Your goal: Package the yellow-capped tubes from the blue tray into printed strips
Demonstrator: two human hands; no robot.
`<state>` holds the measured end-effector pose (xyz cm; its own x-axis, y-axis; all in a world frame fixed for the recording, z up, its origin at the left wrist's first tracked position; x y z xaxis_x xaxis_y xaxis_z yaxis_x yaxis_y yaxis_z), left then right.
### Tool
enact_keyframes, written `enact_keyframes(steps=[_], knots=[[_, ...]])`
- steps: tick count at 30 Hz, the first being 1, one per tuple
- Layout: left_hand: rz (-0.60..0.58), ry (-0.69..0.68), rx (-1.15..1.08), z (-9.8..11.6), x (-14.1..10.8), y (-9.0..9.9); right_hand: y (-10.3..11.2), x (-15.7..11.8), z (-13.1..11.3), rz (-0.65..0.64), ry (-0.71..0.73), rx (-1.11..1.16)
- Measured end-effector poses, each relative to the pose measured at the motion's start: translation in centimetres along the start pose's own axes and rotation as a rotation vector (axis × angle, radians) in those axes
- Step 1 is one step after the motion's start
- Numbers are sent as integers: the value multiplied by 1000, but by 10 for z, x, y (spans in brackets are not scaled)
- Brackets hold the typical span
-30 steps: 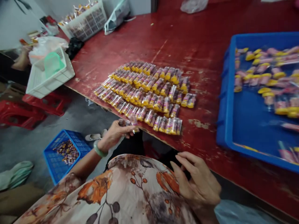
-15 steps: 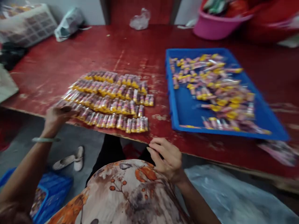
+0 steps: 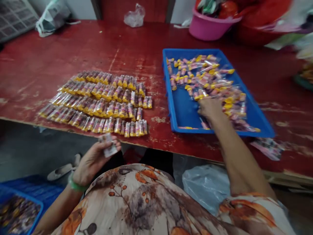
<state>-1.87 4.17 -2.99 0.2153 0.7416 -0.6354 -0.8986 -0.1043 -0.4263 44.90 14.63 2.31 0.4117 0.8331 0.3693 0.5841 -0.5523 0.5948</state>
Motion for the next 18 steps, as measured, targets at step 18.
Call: enact_keyframes(steps=[18], knots=[[-103, -24, 261, -47, 12, -41, -132, -238, -152, -427, -708, 1153]])
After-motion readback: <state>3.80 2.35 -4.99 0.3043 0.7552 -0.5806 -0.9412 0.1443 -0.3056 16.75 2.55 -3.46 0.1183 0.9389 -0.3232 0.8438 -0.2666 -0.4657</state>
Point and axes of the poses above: each hand's wrist, its own x-axis towards the middle knuckle, its own y-axis out of the back of the hand, z = x × y, the point moved 8 cm from there along x, towards the middle knuckle, and after that the axes turned 11 degrees about x, right-handed, at the moved point
